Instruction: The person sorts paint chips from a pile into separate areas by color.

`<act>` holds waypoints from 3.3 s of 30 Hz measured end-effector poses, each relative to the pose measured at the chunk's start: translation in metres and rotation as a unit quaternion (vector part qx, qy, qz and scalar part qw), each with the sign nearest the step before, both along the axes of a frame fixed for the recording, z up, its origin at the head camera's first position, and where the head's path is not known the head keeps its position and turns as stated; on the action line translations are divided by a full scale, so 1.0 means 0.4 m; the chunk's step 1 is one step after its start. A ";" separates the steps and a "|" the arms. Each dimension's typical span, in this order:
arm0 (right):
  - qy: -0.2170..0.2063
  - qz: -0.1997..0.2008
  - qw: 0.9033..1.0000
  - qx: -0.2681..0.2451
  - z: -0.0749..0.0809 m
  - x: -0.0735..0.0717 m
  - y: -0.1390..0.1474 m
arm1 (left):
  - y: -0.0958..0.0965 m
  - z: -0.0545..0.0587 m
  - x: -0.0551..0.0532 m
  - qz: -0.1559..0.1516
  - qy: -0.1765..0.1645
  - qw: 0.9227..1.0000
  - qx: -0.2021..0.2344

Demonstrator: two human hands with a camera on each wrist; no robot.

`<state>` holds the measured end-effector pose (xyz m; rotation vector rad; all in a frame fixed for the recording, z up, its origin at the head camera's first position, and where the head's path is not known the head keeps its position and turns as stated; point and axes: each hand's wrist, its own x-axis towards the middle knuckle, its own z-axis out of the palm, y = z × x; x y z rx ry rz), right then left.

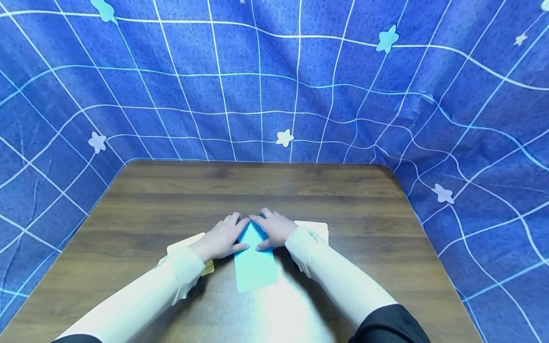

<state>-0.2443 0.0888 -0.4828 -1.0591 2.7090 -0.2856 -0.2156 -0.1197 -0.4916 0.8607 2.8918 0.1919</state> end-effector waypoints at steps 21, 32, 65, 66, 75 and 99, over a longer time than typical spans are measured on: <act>0.006 -0.006 1.000 0.007 0.003 -0.003 -0.004 | 0.003 0.005 0.003 0.016 -0.005 1.000 0.016; 0.015 0.001 1.000 0.012 0.027 0.022 0.009 | -0.004 0.026 0.027 0.015 0.009 1.000 0.011; 0.042 0.063 0.994 0.073 0.027 0.146 0.026 | -0.006 0.044 0.174 -0.028 0.021 0.999 -0.010; 0.037 0.063 0.995 0.068 0.031 0.145 0.027 | -0.008 0.051 0.173 -0.026 0.015 1.000 -0.007; 0.039 0.016 0.999 0.024 0.042 0.074 0.024 | -0.017 0.077 0.096 0.027 0.008 1.000 0.013; -0.007 -0.006 0.998 0.068 -0.012 0.004 -0.001 | -0.019 0.000 0.018 0.029 -0.049 0.998 -0.025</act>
